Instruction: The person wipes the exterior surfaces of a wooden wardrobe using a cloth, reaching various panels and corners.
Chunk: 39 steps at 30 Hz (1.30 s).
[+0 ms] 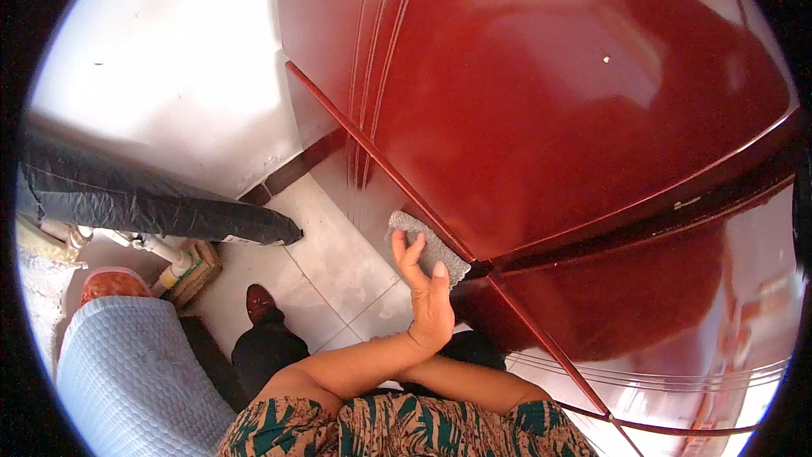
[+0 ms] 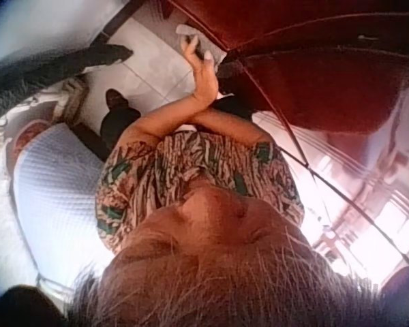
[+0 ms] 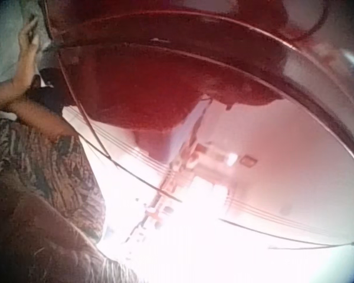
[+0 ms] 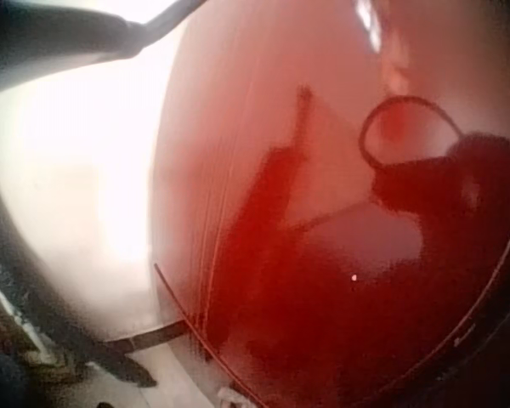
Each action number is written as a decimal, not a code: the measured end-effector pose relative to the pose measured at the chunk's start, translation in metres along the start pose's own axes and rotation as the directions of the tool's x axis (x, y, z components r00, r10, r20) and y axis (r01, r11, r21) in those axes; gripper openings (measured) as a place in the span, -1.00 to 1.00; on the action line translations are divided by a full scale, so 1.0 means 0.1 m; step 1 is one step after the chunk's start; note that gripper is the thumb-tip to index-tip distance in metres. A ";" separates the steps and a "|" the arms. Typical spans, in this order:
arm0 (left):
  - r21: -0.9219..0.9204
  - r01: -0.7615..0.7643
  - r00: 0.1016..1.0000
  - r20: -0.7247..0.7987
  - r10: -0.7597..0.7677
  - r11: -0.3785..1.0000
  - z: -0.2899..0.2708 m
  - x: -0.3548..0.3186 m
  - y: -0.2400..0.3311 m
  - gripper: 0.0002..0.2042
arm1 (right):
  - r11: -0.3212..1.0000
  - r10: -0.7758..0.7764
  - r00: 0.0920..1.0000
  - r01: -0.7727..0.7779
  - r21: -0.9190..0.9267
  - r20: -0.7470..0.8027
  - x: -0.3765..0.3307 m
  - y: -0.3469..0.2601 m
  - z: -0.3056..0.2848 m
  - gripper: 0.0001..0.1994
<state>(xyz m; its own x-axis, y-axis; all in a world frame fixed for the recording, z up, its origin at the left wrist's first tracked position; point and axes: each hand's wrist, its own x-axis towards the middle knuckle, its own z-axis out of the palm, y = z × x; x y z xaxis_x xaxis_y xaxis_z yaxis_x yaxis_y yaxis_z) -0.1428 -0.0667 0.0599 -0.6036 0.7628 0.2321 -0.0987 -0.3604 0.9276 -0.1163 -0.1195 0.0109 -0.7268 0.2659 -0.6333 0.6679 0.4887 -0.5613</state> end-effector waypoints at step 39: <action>0.418 -0.088 0.986 -0.093 0.138 0.904 -0.15 0.14 -0.52 -0.48 | 0.982 -0.150 0.982 0.162 0.100 -0.116 0.09 0.24 0.26 -0.71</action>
<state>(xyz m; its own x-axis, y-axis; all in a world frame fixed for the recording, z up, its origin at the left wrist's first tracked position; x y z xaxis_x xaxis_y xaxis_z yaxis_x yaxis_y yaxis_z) -0.1581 -0.0457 0.0104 -0.6821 0.6525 0.3300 0.2946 -0.1679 0.9408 -0.1024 -0.1271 -0.0222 -0.8323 0.2839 -0.4762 0.5543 0.4398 -0.7066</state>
